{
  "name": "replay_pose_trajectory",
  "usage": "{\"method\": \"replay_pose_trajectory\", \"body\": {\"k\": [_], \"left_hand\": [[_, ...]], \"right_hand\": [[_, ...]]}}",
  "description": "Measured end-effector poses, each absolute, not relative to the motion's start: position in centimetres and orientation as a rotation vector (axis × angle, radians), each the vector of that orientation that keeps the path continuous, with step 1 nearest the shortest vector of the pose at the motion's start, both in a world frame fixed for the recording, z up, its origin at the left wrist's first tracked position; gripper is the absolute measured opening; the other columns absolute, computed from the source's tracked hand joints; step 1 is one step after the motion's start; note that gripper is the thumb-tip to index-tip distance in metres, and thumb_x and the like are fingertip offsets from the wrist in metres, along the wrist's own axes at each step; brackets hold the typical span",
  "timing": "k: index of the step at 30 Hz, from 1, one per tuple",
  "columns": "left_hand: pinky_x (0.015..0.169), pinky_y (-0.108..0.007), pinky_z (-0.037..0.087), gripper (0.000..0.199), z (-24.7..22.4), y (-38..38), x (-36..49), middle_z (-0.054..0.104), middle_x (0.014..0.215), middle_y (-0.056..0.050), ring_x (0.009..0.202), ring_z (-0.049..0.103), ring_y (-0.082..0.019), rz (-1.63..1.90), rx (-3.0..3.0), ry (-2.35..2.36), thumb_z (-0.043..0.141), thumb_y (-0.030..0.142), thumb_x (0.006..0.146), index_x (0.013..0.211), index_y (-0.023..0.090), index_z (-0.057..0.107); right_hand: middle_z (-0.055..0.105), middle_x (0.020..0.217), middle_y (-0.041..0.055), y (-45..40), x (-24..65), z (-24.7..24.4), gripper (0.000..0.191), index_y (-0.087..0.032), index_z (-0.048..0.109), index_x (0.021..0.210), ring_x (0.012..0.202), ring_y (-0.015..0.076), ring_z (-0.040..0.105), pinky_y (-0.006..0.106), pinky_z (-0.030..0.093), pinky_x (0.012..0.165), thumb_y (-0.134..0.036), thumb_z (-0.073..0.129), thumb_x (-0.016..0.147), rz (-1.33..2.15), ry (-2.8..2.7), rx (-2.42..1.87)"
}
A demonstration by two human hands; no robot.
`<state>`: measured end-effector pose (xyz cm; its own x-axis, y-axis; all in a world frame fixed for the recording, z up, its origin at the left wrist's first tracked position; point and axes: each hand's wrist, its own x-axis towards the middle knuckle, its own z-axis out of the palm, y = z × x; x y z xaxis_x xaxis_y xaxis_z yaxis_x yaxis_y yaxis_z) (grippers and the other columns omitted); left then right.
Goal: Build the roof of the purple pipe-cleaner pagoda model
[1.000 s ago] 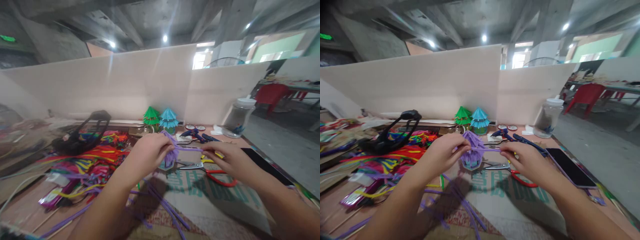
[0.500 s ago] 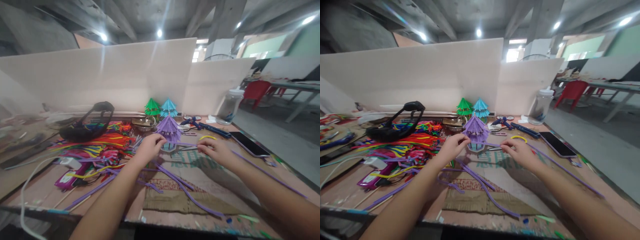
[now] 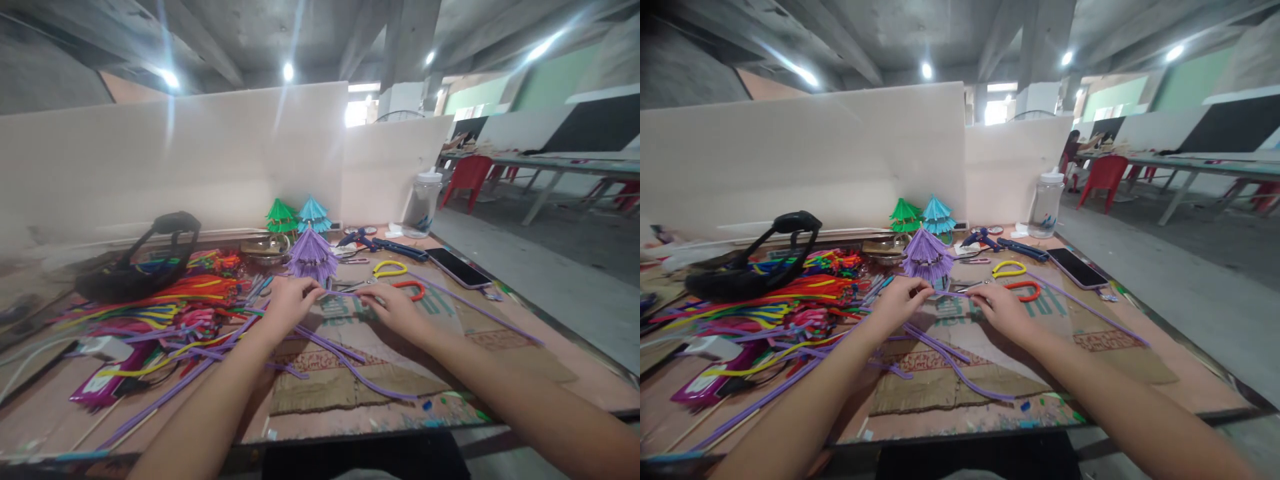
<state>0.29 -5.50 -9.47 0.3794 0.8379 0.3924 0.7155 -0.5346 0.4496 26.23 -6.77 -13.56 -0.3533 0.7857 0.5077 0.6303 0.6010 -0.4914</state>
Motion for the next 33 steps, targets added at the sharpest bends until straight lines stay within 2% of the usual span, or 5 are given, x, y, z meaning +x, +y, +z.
{"method": "replay_pose_trajectory", "body": {"k": [3, 8, 12, 19, 33], "left_hand": [[0.068, -0.025, 0.040, 0.021, -9.6, -5.4, 0.2, 0.073, 0.075, 0.000, 0.071, 0.064, -0.016, 0.859, 2.456, 1.393, 0.058, 0.034, 0.090, 0.082, 0.020, 0.072], [0.068, -0.025, 0.040, 0.022, -10.0, -4.8, -0.3, 0.074, 0.079, 0.000, 0.072, 0.064, -0.016, 0.866, 2.457, 1.415, 0.057, 0.036, 0.091, 0.084, 0.022, 0.072], [0.068, -0.025, 0.040, 0.020, -10.3, -4.4, -0.7, 0.074, 0.080, 0.000, 0.073, 0.063, -0.016, 0.841, 2.484, 1.401, 0.056, 0.034, 0.091, 0.086, 0.022, 0.071], [0.070, -0.026, 0.040, 0.021, -10.1, -4.4, -1.3, 0.073, 0.081, -0.002, 0.078, 0.064, -0.018, 0.786, 2.588, 1.417, 0.053, 0.034, 0.092, 0.087, 0.022, 0.070], [0.064, -0.026, 0.037, 0.019, -8.6, -5.2, -1.5, 0.072, 0.081, -0.002, 0.072, 0.063, -0.018, 0.706, 2.601, 1.497, 0.050, 0.032, 0.093, 0.086, 0.023, 0.066]], "right_hand": [[0.073, 0.092, 0.0076, -6.8, 26.2, -13.5, 0.017, -0.019, 0.071, 0.096, 0.088, 0.0206, 0.066, 0.034, 0.051, 0.080, -0.022, 0.054, 0.092, 0.210, -2.106, -1.056], [0.070, 0.092, 0.0071, -6.8, 26.2, -13.5, 0.015, -0.019, 0.068, 0.099, 0.087, 0.0195, 0.063, 0.032, 0.049, 0.079, -0.018, 0.054, 0.093, 0.115, -2.185, -0.947], [0.066, 0.085, 0.0060, -6.8, 26.2, -13.4, 0.012, -0.019, 0.065, 0.090, 0.081, 0.0189, 0.060, 0.032, 0.047, 0.075, -0.017, 0.054, 0.093, 0.080, -2.209, -0.929], [0.065, 0.087, 0.0071, -6.6, 26.6, -13.1, 0.013, -0.020, 0.063, 0.089, 0.086, 0.0207, 0.058, 0.034, 0.047, 0.078, -0.016, 0.050, 0.092, 0.099, -2.211, -1.021], [0.068, 0.089, 0.0083, -5.9, 27.3, -13.5, 0.014, -0.018, 0.064, 0.089, 0.085, 0.0222, 0.060, 0.035, 0.046, 0.079, -0.023, 0.051, 0.093, 0.146, -2.160, -1.148]]}}
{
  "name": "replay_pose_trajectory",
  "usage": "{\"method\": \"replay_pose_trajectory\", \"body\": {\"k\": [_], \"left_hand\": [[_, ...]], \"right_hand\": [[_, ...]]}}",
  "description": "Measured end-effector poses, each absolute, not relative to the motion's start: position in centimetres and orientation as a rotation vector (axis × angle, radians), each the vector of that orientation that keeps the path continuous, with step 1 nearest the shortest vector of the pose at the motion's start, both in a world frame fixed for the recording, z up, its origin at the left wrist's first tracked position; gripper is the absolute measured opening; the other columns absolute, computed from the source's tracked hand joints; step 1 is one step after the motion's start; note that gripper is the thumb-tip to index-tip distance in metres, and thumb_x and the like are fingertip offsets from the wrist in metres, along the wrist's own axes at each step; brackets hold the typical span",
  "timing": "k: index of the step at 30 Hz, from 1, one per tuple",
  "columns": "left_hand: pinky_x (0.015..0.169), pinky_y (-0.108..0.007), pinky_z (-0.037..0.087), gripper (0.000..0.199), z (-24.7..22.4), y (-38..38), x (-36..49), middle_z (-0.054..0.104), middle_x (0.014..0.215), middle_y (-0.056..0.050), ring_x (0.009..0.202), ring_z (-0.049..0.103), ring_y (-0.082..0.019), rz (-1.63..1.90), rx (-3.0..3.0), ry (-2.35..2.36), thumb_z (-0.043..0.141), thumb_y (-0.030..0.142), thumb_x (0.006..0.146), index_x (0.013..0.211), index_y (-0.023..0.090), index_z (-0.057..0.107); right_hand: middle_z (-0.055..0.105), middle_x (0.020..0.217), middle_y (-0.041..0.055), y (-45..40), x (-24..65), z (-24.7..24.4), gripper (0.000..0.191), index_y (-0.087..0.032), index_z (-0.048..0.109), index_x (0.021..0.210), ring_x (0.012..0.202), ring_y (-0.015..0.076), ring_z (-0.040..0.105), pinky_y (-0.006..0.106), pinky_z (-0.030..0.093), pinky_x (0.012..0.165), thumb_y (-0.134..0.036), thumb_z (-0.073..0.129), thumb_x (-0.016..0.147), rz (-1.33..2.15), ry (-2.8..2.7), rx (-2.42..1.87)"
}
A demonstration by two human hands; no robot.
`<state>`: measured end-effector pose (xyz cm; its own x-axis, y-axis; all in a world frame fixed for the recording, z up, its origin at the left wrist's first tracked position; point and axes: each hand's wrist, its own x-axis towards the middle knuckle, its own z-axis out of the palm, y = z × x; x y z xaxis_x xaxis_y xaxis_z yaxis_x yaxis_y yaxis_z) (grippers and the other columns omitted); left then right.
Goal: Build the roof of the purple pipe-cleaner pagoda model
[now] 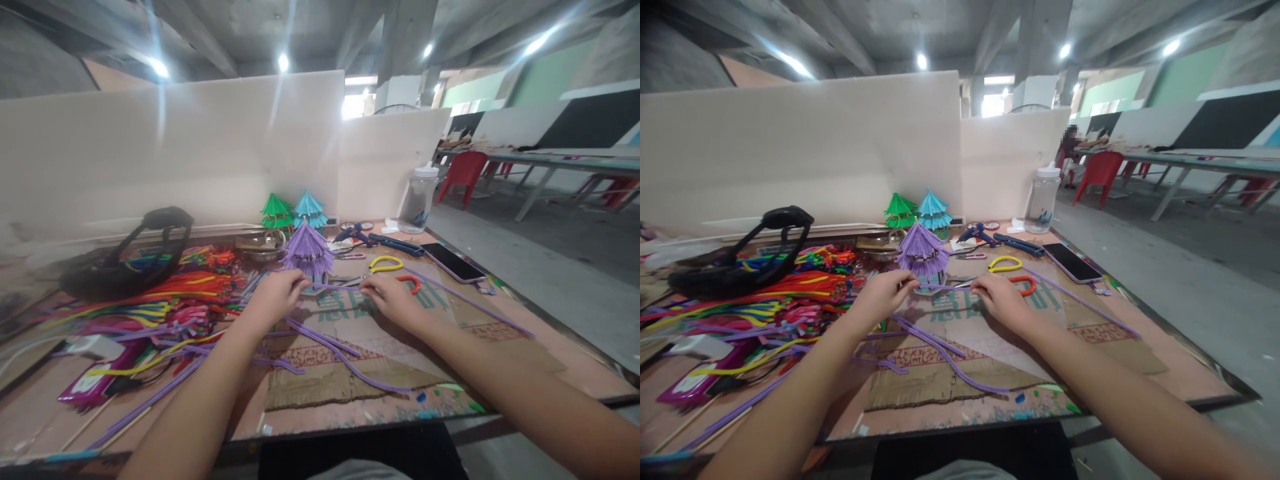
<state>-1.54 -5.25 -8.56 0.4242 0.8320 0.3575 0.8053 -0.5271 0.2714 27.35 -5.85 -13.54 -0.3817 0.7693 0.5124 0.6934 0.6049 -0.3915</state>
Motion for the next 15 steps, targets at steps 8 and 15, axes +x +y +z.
{"method": "replay_pose_trajectory", "body": {"k": [8, 15], "left_hand": [[0.061, -0.026, 0.031, 0.036, -8.16, -5.09, -2.18, 0.064, 0.069, -0.001, 0.066, 0.057, -0.017, 0.733, 2.634, 1.619, 0.046, 0.044, 0.095, 0.070, 0.021, 0.057], [0.059, -0.027, 0.027, 0.040, -8.26, -5.50, -2.32, 0.049, 0.059, 0.001, 0.057, 0.045, -0.013, 1.119, 2.541, 1.771, 0.039, 0.040, 0.097, 0.062, 0.020, 0.044]], "right_hand": [[0.066, 0.086, 0.0059, -5.62, 27.30, -13.62, 0.011, -0.019, 0.062, 0.085, 0.083, 0.0200, 0.059, 0.032, 0.046, 0.075, -0.024, 0.056, 0.091, 0.169, -2.224, -1.248], [0.067, 0.106, 0.0103, -5.34, 27.84, -13.79, 0.021, -0.019, 0.064, 0.109, 0.103, 0.0249, 0.060, 0.040, 0.046, 0.091, -0.030, 0.053, 0.094, 0.076, -2.313, -1.160]]}}
